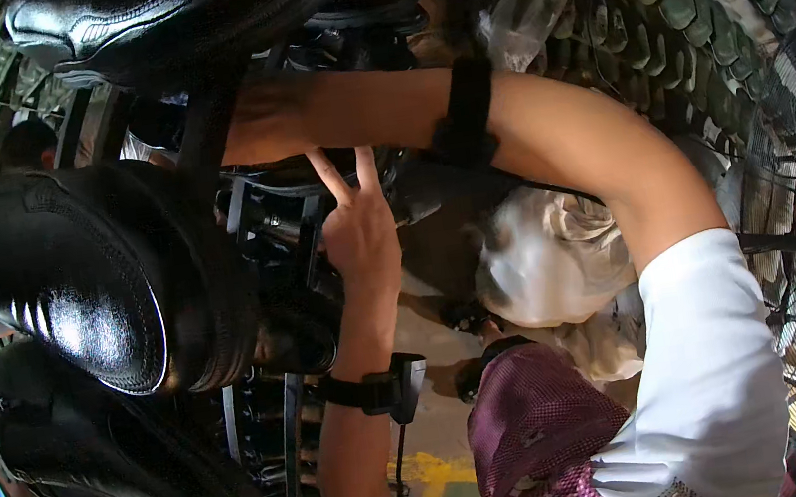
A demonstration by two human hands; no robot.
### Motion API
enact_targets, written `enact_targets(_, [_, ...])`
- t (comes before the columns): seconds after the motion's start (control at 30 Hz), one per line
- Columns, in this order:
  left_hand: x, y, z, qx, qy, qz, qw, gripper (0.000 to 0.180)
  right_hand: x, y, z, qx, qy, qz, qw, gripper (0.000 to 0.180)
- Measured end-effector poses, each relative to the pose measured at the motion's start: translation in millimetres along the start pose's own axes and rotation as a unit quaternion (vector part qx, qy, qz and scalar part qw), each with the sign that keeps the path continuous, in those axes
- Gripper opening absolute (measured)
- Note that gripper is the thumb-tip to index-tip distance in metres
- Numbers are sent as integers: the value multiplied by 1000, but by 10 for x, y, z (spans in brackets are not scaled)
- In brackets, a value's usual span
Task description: Applying a liquid finish or glue to the edges of black dress shoes with a brush and placing them onto a storage rack.
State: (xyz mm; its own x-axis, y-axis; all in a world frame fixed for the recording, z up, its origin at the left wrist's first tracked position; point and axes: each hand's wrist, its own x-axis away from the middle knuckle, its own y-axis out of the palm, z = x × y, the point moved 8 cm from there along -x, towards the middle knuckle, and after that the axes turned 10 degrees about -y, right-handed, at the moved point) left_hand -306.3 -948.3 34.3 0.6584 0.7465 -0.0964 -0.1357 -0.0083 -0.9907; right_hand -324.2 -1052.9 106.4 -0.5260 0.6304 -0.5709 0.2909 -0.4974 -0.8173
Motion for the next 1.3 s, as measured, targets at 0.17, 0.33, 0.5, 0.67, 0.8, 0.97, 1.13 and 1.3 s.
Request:
enact_targets(0.17, [-9, 10, -16, 15, 2, -7, 1000, 55, -22, 156, -161, 117, -32, -120, 985, 15])
enact_targets(0.33, [-32, -22, 2, 41, 10, 17, 999, 33, 97, 233, -243, 176, -47, -181, 967, 14])
enact_targets(0.5, [-36, 84, -68, 39, 38, 58, 997, 26, 311, 165, -253, 144, -18, -138, 980, 14])
enact_targets(0.67, [-21, 79, -68, 29, 52, 75, 995, 36, 262, 83, -103, -117, 73, -117, 984, 10])
enact_targets(0.8, [-13, 202, -92, -26, 41, 51, 998, 51, 375, -38, -89, -357, 145, -86, 919, 11])
enact_targets(0.97, [-35, 185, -96, -33, 50, 40, 997, 54, 659, 10, 69, -774, 333, 87, 532, 12])
enact_targets(1.13, [-42, 280, -124, -66, 61, 26, 996, 57, 894, 229, 60, -739, 377, 135, 542, 9])
enact_targets(1.3, [-131, 150, -178, -38, 30, 30, 998, 60, 2219, 74, 765, -361, 649, 111, 660, 21])
